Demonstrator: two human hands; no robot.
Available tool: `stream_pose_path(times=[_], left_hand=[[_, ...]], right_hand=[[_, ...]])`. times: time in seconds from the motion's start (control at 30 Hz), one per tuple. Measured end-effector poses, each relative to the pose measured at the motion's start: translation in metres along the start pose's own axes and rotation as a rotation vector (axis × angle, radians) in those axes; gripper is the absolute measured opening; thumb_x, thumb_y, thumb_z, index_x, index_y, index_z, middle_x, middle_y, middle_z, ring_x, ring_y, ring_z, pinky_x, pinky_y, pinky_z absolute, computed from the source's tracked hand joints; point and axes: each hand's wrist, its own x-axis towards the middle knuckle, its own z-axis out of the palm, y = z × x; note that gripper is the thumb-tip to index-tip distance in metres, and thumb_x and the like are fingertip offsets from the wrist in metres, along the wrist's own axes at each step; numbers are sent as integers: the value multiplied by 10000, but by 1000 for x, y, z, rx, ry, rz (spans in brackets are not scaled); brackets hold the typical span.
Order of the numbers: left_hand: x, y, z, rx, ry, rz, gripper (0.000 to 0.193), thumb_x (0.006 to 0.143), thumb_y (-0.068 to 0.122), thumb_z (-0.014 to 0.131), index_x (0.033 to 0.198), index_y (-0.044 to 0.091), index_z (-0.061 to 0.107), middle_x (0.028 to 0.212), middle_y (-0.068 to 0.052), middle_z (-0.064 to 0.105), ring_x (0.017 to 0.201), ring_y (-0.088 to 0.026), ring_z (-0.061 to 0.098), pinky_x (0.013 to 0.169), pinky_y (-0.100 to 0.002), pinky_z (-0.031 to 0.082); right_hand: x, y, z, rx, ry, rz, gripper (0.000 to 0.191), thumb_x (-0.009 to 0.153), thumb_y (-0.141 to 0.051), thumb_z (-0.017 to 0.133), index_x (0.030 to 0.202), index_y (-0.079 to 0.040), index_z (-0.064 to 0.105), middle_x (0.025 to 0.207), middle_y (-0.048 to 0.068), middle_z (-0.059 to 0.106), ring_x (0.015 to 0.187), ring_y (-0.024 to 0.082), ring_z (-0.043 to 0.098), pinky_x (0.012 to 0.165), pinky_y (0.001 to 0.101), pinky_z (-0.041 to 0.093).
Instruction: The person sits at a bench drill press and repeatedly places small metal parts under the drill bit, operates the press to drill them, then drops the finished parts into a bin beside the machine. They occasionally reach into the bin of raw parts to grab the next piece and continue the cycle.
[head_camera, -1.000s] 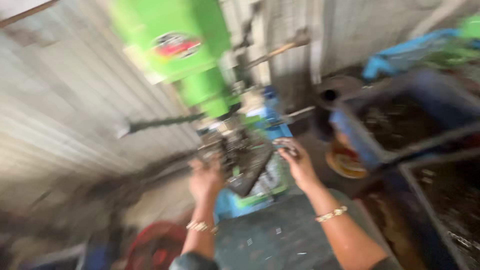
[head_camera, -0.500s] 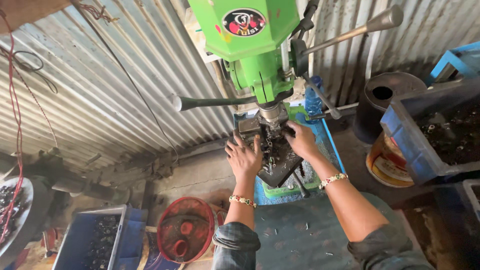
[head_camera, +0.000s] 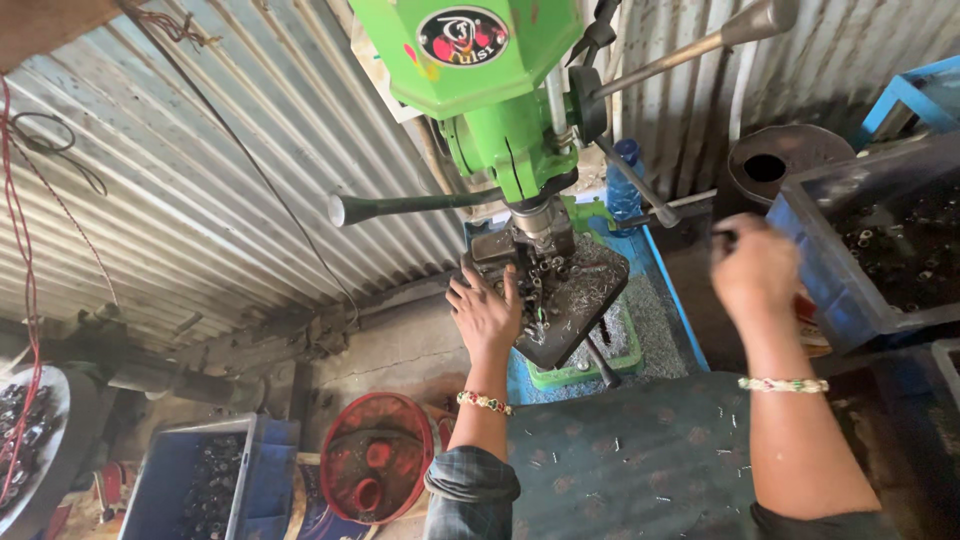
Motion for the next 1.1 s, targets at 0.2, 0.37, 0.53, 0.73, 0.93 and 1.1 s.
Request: stream_pose_path(times=[0.2, 0.37, 0.53, 0.73, 0.93, 1.1], left_hand=[[-2, 4, -8, -34, -21, -33, 845, 963, 601, 495, 1493, -43, 359, 1272, -344, 534, 1213, -495, 507, 978, -572, 457], [-3, 5, -10, -6, 19, -2, 844, 978, 604, 501, 1491, -53, 365, 1254, -350, 536, 1193, -501, 511, 969, -569, 462], [-4, 6, -12, -24, -11, -23, 825, 956, 588, 496, 1499, -22, 377, 1236, -331, 545, 1188, -494, 514, 954, -570, 463], [-3, 6, -14, 15, -6, -19, 814, 979, 603, 493, 1473, -36, 387, 1224, -325, 546, 1167, -480, 525, 952, -559, 473], [-4, 7, -17, 1, -31, -33, 786, 980, 593, 487, 1453, -29, 401, 1206, -307, 553, 1175, -475, 522, 945, -565, 469], [-5, 11, -22, -32, -6, -14, 786, 971, 585, 502, 1455, -26, 402, 1192, -313, 552, 1170, -481, 518, 935, -567, 469]], right_hand=[[-44, -94, 53, 326, -420, -210, 400, 781, -102, 793, 1172, -116, 716, 1112, 195, 707, 971, 374, 688, 850, 464, 565], [-51, -128, 107, 155, -355, -379, 453, 872, -5, 598, 1326, 6, 597, 1272, 251, 637, 1202, 433, 602, 998, 463, 552], [-49, -131, 118, -12, -311, -373, 473, 849, -5, 555, 1318, 34, 603, 1235, 307, 620, 1182, 465, 595, 924, 463, 571], [-48, -128, 69, 165, -611, -49, 386, 923, -71, 643, 1307, -42, 608, 1198, 208, 664, 1031, 351, 693, 873, 419, 611], [-44, -118, 81, 1308, -738, 445, 267, 876, -34, 705, 1138, -5, 664, 1078, 169, 755, 955, 256, 752, 874, 377, 626], [-40, -120, 122, 1737, -735, 588, 214, 903, 7, 667, 1105, 75, 642, 1059, 189, 730, 900, 281, 751, 839, 386, 652]])
